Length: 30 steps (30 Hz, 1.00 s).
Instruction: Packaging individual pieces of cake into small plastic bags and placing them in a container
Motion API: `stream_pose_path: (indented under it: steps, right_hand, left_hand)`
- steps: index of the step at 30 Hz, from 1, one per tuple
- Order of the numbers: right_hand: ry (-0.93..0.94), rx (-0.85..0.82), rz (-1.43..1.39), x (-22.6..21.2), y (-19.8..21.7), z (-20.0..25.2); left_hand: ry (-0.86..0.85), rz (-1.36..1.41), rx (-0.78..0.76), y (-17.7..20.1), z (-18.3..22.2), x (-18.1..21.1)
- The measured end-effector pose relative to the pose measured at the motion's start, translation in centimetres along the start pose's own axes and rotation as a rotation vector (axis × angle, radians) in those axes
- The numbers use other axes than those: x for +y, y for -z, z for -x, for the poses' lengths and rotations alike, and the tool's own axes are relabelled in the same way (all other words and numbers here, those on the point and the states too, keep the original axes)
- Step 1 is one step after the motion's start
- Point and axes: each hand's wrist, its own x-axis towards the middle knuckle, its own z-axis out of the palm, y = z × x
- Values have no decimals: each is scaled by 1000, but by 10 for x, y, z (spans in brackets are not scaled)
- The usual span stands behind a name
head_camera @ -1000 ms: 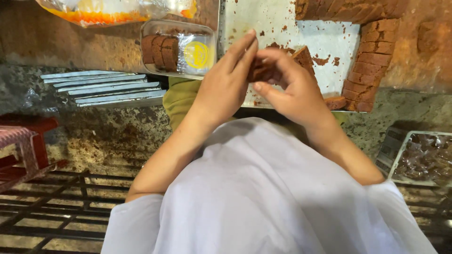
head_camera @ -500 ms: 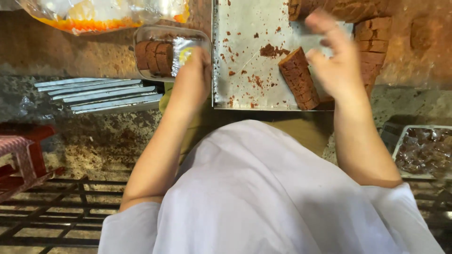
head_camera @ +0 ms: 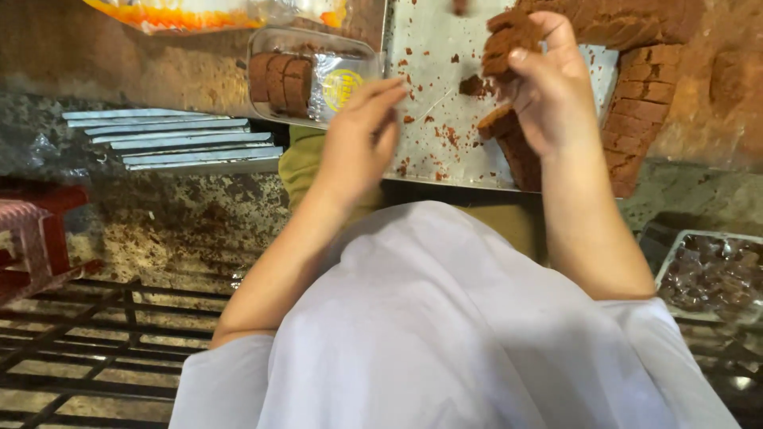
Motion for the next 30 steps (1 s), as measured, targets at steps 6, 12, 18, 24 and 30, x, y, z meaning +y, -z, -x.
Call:
stream_pose_path:
  steps: [6,12,18,24,30]
  right_hand:
    - [427,-121,305,-20,-46,57]
    - [384,-189,299,-24,-73,77]
    - [802,-189,956,5,-52,73]
    - [829,-126,1048,10,-58,75]
    - [181,-125,679,-4,-55,76]
  left_hand:
    - [-71,-90,-21,-4,-15,21]
    - [82,-40,-185,0,-15,44]
    - [-120,-64,-209,4,-9,52]
    - [-110,-35,-167,-2,-10,50]
    - [-300,-256,-225,-29,-1,19]
